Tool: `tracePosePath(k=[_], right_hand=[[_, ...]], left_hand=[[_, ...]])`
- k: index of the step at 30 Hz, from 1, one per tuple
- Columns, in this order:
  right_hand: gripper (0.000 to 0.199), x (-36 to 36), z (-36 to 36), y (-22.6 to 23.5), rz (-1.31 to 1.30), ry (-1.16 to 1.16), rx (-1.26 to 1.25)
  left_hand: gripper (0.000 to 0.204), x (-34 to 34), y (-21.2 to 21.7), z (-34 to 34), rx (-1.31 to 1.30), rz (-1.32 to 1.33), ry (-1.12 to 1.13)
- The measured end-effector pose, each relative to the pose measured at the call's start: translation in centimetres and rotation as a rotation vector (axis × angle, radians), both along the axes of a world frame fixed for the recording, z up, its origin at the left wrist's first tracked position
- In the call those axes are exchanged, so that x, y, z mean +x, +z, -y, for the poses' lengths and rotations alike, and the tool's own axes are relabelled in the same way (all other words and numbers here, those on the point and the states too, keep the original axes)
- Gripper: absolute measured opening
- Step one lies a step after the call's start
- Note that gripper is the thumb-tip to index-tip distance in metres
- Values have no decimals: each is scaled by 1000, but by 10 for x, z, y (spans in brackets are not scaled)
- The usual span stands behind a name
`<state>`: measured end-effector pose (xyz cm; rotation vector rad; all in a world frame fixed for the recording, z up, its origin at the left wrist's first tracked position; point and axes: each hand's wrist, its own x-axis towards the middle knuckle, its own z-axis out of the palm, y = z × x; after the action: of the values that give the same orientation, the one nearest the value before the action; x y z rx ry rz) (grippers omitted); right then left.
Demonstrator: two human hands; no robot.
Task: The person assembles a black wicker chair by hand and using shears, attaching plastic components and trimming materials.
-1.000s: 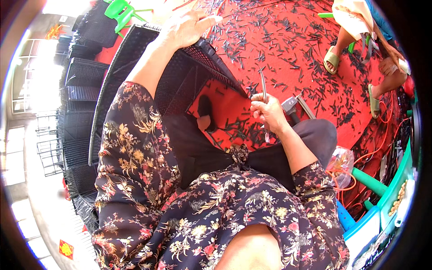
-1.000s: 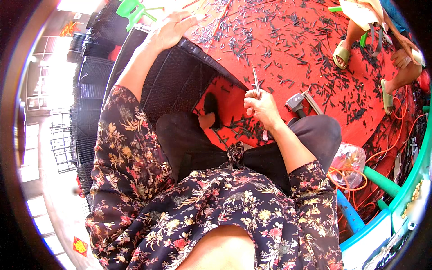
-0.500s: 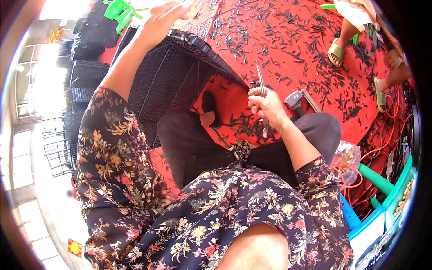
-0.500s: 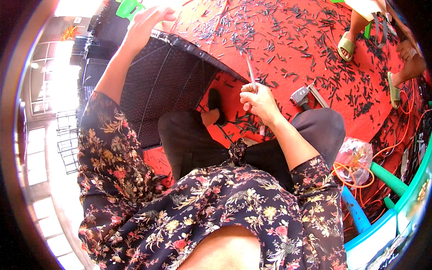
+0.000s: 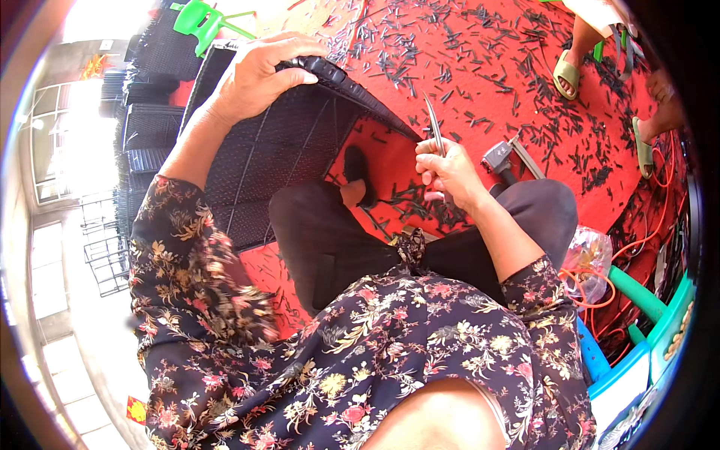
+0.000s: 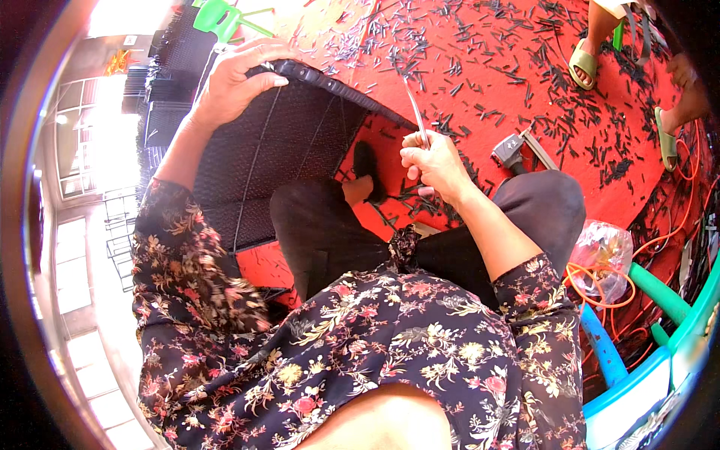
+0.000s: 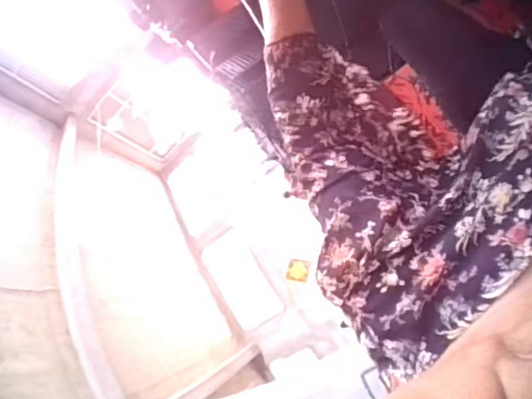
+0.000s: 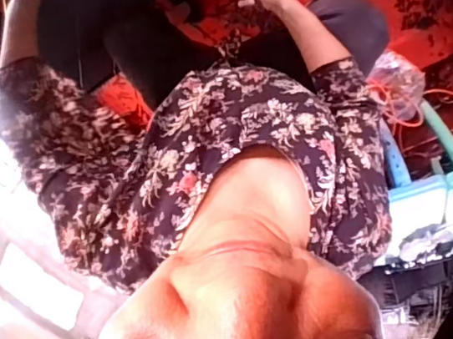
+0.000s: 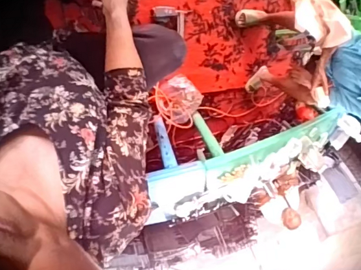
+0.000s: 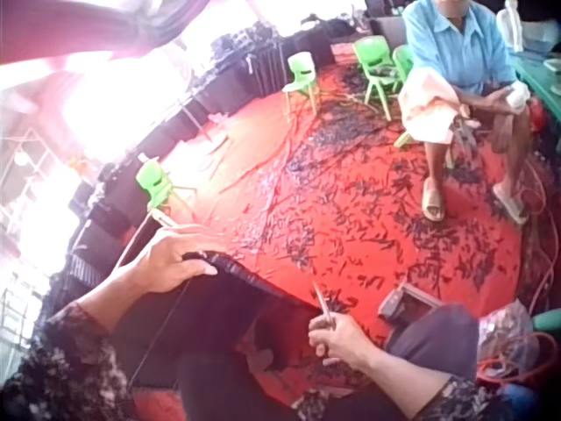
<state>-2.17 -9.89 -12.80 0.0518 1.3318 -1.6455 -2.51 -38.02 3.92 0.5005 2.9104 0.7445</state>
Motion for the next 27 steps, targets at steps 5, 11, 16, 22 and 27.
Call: tracePosePath(k=[5,11,16,22,27], right_hand=[[19,1,0,0,-6,36,17],[19,-1,1,2,1,51,53],[20,-2,-1,-2,-10,27,31],[18,-5,-2,0,-23,12,12],[18,-23,-6,18,-164,-141,-52]], left_hand=[[29,-1,8,-6,-61,-25,-28],[33,-11,6,-1,-11,101,6],[42,-14,7,5,76,213,15],[52,11,-16,-7,56,-202,311],[45,76,-58,-42,99,-600,493]])
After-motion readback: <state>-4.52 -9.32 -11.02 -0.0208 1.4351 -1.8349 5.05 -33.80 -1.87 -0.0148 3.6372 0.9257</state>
